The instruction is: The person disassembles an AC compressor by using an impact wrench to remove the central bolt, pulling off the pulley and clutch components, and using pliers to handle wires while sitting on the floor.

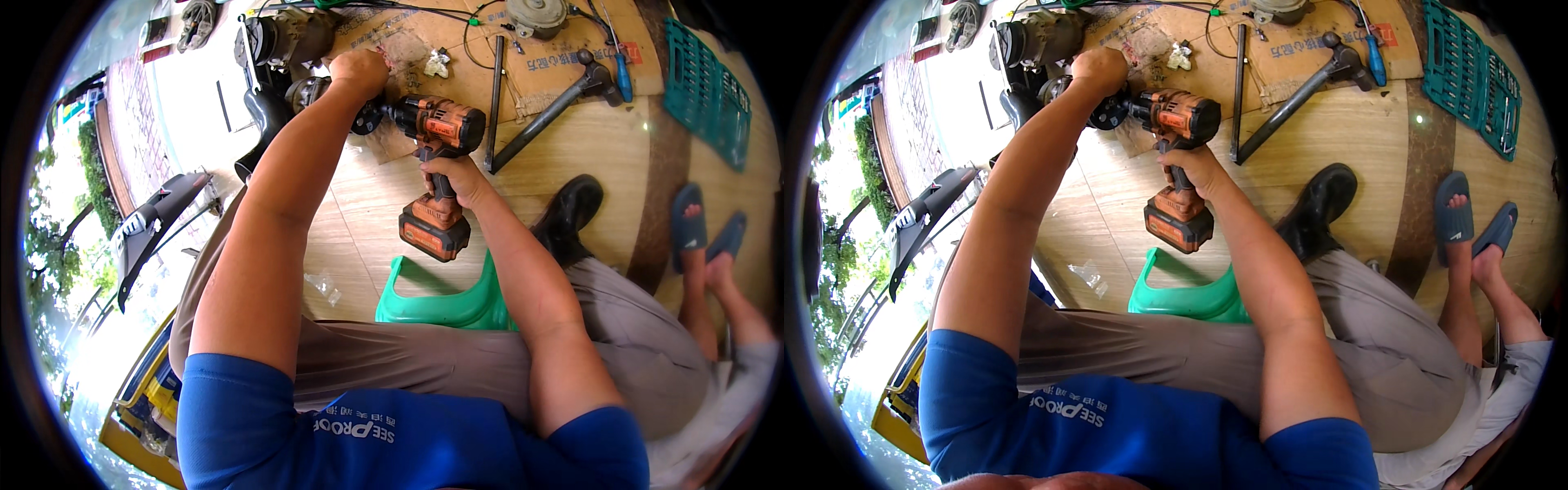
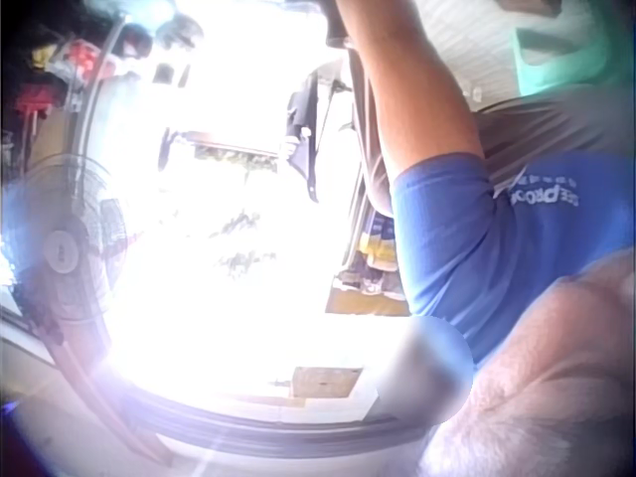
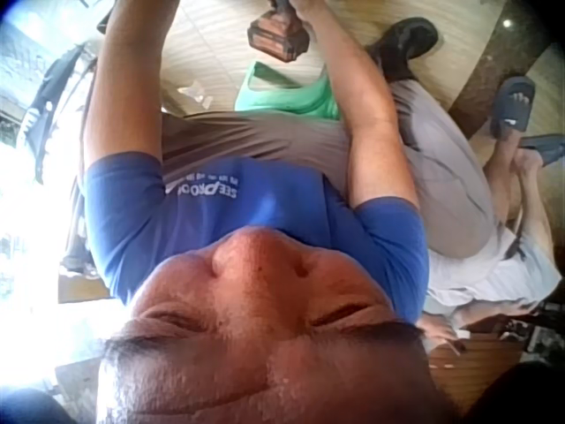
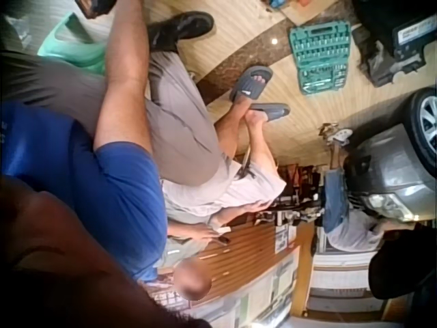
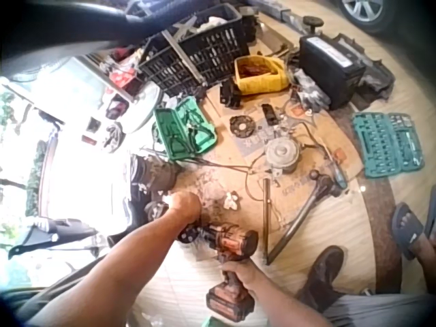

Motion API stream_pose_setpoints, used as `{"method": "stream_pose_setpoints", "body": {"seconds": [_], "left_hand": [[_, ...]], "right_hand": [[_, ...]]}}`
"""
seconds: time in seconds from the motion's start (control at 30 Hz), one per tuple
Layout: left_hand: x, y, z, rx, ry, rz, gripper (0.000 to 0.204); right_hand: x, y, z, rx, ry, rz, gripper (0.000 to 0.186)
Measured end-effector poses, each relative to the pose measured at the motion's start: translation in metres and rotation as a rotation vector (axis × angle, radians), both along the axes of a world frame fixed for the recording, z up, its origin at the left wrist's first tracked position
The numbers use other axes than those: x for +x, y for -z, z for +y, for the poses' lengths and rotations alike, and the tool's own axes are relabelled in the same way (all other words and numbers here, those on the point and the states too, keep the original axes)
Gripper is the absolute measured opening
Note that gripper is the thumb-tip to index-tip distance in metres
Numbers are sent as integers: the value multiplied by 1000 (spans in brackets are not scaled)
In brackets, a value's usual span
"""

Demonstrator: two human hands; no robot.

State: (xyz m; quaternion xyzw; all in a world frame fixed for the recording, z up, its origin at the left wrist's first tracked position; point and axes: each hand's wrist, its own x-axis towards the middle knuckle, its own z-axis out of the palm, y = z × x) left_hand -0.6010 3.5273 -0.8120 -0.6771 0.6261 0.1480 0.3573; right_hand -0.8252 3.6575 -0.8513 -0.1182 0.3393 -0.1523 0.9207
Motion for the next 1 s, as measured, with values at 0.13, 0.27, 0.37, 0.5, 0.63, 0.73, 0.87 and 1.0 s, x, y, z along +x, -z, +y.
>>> {"method": "stream_pose_setpoints", "body": {"seconds": [0.13,0.27,0.37,0.5,0.63,0.73,0.87,1.0], "left_hand": [[2,4,-1,2,-18,0,31],[3,5,0,-7,-28,5,32],[1,4,0,-7,-29,4,32],[-1,1,-1,2,-29,-5,32],[-2,0,-1,-1,-32,-10,31],[0,2,-1,-1,-14,-10,31],[1,3,1,-44,-20,41,29],[1,3,1,-53,-23,47,29]], "right_hand": [[0,2,1,-10,9,8,32],[0,3,2,-21,27,8,31],[0,4,2,-23,28,18,30],[1,2,0,-25,32,25,25],[-1,0,-1,-27,38,27,21],[-1,1,0,-30,36,37,20],[-1,3,1,-34,27,37,20],[-1,3,0,-29,24,26,22]]}}
